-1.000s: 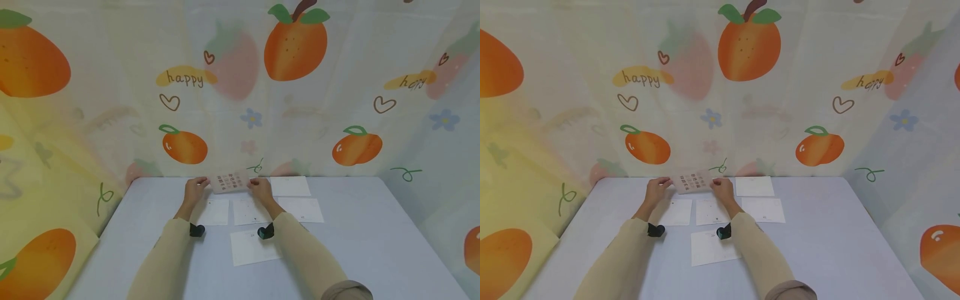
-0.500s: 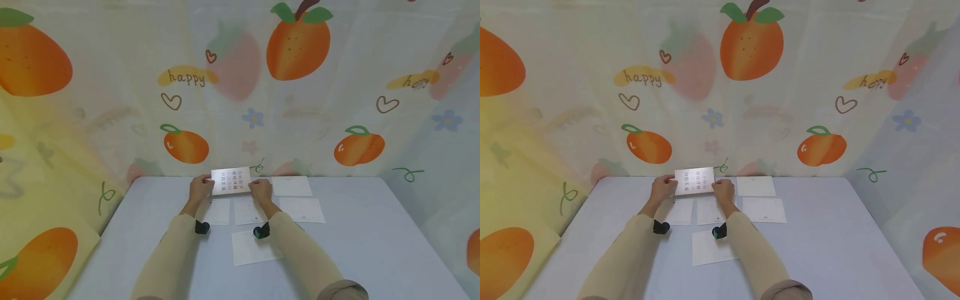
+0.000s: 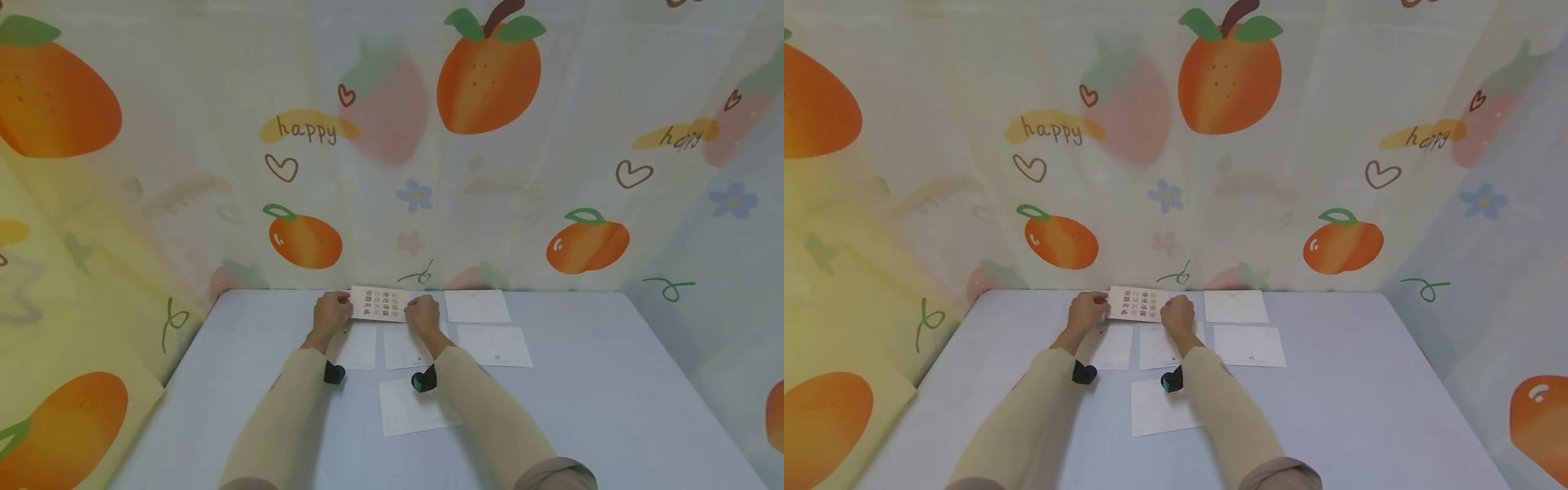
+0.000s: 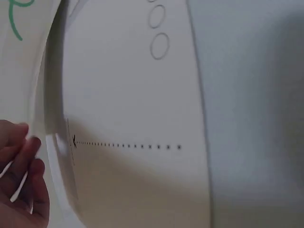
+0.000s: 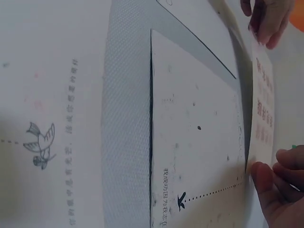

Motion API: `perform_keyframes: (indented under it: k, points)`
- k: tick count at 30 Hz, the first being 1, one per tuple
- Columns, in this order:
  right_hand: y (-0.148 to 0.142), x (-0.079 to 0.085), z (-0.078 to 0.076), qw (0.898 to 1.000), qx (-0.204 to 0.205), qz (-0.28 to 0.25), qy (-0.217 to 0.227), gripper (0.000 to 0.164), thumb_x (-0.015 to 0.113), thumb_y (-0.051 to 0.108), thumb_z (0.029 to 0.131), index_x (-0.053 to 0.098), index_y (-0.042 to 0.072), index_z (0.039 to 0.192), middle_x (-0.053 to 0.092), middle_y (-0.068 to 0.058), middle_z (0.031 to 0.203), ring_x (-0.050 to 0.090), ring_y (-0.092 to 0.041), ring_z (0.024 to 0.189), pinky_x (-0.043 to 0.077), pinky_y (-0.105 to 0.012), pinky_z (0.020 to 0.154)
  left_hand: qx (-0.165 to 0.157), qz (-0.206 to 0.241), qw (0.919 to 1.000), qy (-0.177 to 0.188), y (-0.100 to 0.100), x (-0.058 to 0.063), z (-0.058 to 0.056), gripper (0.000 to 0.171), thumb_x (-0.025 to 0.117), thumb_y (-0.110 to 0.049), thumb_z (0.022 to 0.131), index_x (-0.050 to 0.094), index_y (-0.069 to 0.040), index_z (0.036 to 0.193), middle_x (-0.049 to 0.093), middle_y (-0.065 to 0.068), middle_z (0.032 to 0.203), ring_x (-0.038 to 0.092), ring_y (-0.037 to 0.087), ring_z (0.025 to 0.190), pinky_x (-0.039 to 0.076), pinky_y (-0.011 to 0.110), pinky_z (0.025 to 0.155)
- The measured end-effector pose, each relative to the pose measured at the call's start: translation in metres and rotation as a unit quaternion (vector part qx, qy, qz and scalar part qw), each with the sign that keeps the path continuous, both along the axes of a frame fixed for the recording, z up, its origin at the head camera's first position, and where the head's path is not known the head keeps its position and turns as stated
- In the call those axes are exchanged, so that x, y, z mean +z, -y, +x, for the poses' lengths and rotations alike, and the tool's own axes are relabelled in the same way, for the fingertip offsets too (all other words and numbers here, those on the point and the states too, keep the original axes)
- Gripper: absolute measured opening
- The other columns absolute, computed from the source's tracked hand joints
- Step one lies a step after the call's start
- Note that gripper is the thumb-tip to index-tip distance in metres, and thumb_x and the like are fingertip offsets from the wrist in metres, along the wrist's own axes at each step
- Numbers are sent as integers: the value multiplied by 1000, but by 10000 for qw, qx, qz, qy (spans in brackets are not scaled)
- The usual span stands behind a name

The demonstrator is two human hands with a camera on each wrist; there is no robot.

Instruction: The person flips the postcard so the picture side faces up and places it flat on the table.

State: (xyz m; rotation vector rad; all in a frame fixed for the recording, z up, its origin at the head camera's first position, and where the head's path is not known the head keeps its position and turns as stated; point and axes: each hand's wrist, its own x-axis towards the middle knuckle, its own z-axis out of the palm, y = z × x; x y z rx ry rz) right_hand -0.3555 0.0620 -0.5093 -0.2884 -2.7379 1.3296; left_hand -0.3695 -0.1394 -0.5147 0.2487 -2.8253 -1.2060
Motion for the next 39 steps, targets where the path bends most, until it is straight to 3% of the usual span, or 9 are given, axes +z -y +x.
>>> perform_keyframes:
  k: [3, 8, 15, 27, 31, 34, 39]
  points:
    - [2, 1, 0, 9995, 154, 278, 17, 20, 63, 2, 82, 73, -6, 98, 73, -21, 103, 68, -36, 99, 54, -43, 88, -114, -348, 9990, 237, -2, 0, 1, 33, 58, -9, 90, 66, 0, 121, 68, 18, 116, 60, 32, 106, 50, 44, 93]
    - [3, 0, 0, 9987, 298, 401, 99, 23, 63, 1, 83, 71, -6, 103, 71, -21, 109, 66, -36, 108, 52, -43, 94, -206, -507, 9974, 475, -2, -5, 3, 28, 62, -9, 89, 68, 1, 115, 67, 18, 118, 58, 31, 105, 49, 44, 97]
    - [2, -1, 0, 9980, 510, 198, 306, 26, 63, 3, 86, 69, -5, 110, 70, -20, 115, 64, -35, 113, 50, -42, 97, -228, -542, 9977, 341, 0, -9, 4, 25, 61, -8, 89, 70, 1, 111, 68, 16, 112, 59, 29, 99, 51, 43, 92]
    - [-8, -1, 0, 9962, 838, 71, 243, 27, 61, 7, 89, 67, -6, 113, 68, -21, 117, 63, -35, 112, 50, -43, 97, -367, -513, 9976, 279, 1, -7, 9, 23, 59, -9, 92, 69, -1, 111, 69, 15, 110, 58, 27, 96, 50, 40, 89]
    - [-15, 2, -2, 9942, 1016, 350, 12, 27, 61, 11, 90, 69, -3, 112, 70, -18, 112, 66, -31, 104, 53, -40, 90, -419, -452, 9980, 112, -2, -2, 9, 24, 58, -11, 93, 69, -2, 113, 68, 15, 114, 58, 29, 102, 50, 42, 93]
    - [-23, 8, -3, 9922, 1144, 475, -146, 26, 61, 13, 92, 69, -1, 112, 71, -17, 110, 66, -29, 100, 53, -40, 86, -546, -441, 9972, -261, -6, 4, 7, 24, 58, -10, 93, 70, -3, 113, 69, 14, 114, 60, 29, 106, 48, 44, 97]
    - [-38, 20, -4, 9908, 1277, 396, -201, 30, 59, 17, 94, 67, 0, 118, 70, -17, 114, 65, -31, 105, 53, -42, 90, -704, -388, 9939, -755, -22, 17, 5, 23, 60, -10, 92, 71, -5, 111, 70, 13, 111, 61, 30, 107, 48, 45, 96]
